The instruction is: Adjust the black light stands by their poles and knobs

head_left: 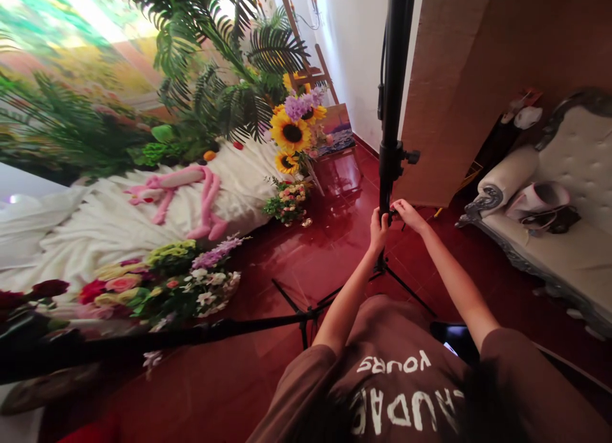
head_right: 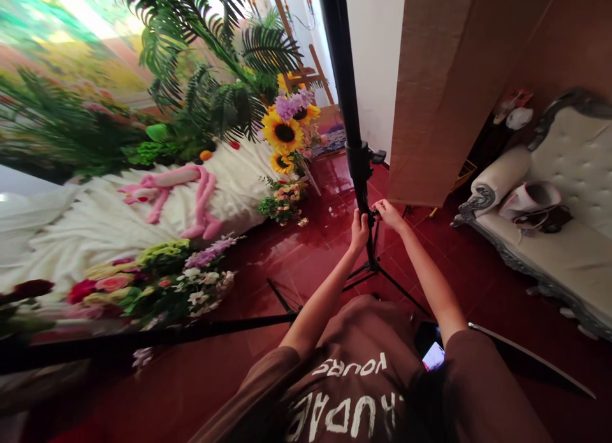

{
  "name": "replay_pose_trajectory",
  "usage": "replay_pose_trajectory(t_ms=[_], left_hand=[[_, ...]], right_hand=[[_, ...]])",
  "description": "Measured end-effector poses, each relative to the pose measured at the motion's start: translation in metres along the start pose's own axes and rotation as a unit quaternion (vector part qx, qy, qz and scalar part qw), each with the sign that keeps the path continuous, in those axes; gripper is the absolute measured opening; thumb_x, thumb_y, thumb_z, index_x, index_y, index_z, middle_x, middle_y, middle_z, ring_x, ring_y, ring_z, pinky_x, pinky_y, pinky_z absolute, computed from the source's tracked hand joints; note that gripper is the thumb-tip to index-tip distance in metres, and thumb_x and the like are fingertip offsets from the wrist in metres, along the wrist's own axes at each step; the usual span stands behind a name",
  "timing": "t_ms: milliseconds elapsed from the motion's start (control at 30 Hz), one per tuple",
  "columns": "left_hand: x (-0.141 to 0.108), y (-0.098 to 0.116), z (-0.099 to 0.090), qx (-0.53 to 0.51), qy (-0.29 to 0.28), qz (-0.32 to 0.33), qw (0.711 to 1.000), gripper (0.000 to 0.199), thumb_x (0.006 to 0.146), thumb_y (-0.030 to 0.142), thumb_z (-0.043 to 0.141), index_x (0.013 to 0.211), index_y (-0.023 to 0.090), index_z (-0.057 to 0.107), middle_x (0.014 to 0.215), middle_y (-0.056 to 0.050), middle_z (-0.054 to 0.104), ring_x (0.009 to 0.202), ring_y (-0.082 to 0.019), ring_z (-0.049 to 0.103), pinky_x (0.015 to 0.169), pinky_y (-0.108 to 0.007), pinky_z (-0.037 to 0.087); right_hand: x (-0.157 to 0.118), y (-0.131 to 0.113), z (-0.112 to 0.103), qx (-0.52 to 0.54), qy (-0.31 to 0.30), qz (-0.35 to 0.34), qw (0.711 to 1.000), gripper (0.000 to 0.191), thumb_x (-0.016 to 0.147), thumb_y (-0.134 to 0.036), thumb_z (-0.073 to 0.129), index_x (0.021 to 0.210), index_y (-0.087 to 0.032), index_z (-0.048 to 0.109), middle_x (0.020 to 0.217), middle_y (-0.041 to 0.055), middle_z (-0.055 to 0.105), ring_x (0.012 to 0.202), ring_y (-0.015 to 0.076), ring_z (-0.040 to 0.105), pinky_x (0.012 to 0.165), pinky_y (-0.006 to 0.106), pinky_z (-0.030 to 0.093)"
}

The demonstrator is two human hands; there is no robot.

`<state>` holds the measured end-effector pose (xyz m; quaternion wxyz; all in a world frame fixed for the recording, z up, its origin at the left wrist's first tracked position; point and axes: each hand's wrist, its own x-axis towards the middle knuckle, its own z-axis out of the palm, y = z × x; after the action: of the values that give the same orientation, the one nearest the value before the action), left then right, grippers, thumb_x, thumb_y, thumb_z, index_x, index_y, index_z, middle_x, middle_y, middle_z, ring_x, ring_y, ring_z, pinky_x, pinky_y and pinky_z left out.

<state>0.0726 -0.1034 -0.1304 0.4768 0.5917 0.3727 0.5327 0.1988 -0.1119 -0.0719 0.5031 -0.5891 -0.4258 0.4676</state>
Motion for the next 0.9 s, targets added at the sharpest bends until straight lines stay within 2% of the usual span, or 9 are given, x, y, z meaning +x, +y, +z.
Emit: replay_pose_trajectory(t_ms=[33,133,267,333,433,567,633,733,900], left_hand=[[0.0,0.0,0.0,-0.003,-0.002,-0.001,1.0,0.043,0.092,0.059,0.044,0.11,0.021,0.055,0.093,-0.006,0.063,0.082,-0.015,0.059,0.077,-0.028,0.049],[-0.001,0.003,0.0,-0.016,-0.009,-0.003,1.0,0.041,0.093,0.057,0.044,0.111,0.021,0.054,0.09,-0.005,0.062,0.077,-0.013,0.058,0.073,-0.026,0.049],[-0.001,0.006,0.001,-0.031,-0.012,-0.003,0.999,0.037,0.095,0.054,0.043,0.11,0.021,0.053,0.086,-0.003,0.06,0.071,-0.011,0.056,0.068,-0.025,0.049],[-0.001,0.007,0.001,-0.031,-0.014,-0.002,0.999,0.037,0.095,0.053,0.043,0.11,0.021,0.053,0.084,-0.002,0.06,0.069,-0.011,0.056,0.067,-0.025,0.049],[-0.001,0.008,0.0,-0.031,-0.017,-0.004,0.999,0.038,0.094,0.055,0.044,0.11,0.021,0.053,0.084,-0.002,0.059,0.069,-0.011,0.055,0.067,-0.025,0.049],[-0.002,0.01,0.0,-0.023,-0.007,0.003,1.0,0.041,0.093,0.058,0.043,0.11,0.021,0.053,0.089,-0.004,0.06,0.074,-0.013,0.057,0.072,-0.027,0.049],[-0.002,0.01,-0.001,-0.011,-0.003,0.005,1.0,0.043,0.093,0.058,0.044,0.111,0.021,0.054,0.093,-0.005,0.061,0.079,-0.013,0.058,0.076,-0.028,0.049],[-0.001,0.01,-0.002,-0.019,-0.018,0.001,1.0,0.044,0.093,0.058,0.044,0.114,0.021,0.052,0.093,-0.005,0.061,0.077,-0.013,0.058,0.075,-0.028,0.049],[-0.001,0.009,-0.002,-0.013,-0.024,-0.01,1.0,0.043,0.093,0.057,0.044,0.115,0.021,0.053,0.087,-0.004,0.06,0.072,-0.013,0.057,0.072,-0.028,0.05]], right_hand=[[0.001,0.002,-0.001,0.008,0.0,-0.018,1.0,0.015,0.086,-0.034,0.059,0.091,-0.022,0.053,0.07,-0.0042,0.057,0.061,0.0097,0.056,0.062,0.023,0.05],[0.004,0.005,-0.006,0.006,-0.021,-0.073,0.997,0.028,0.08,-0.032,0.062,0.106,-0.024,0.055,0.073,-0.004,0.059,0.072,0.0128,0.061,0.074,0.028,0.053],[0.004,0.0,-0.014,-0.028,-0.018,-0.139,0.99,0.027,0.075,-0.031,0.063,0.101,-0.022,0.06,0.079,-0.0004,0.064,0.08,0.0158,0.064,0.082,0.033,0.053],[0.001,-0.009,-0.017,-0.013,-0.026,-0.155,0.987,0.028,0.075,-0.031,0.064,0.102,-0.022,0.061,0.084,0.0012,0.067,0.083,0.0167,0.064,0.084,0.035,0.053],[-0.008,-0.028,-0.018,0.001,-0.076,-0.166,0.983,0.039,0.073,-0.03,0.071,0.11,-0.025,0.061,0.099,0.0032,0.069,0.095,0.0183,0.065,0.089,0.037,0.053],[-0.02,-0.06,-0.005,-0.014,-0.112,-0.205,0.972,0.059,0.067,-0.034,0.079,0.121,-0.03,0.056,0.116,0.0037,0.065,0.108,0.0201,0.062,0.097,0.039,0.052],[-0.024,-0.076,0.008,-0.024,-0.102,-0.226,0.968,0.061,0.069,-0.039,0.079,0.123,-0.03,0.054,0.117,0.0043,0.064,0.109,0.0206,0.062,0.098,0.039,0.051],[-0.024,-0.101,0.028,-0.05,-0.076,-0.243,0.966,0.054,0.076,-0.048,0.074,0.121,-0.026,0.056,0.111,0.0059,0.066,0.107,0.0213,0.062,0.095,0.038,0.052],[-0.013,-0.136,0.046,-0.096,0.027,-0.261,0.96,0.045,0.088,-0.058,0.057,0.114,-0.021,0.058,0.099,0.0047,0.064,0.099,0.0198,0.065,0.089,0.035,0.053]])
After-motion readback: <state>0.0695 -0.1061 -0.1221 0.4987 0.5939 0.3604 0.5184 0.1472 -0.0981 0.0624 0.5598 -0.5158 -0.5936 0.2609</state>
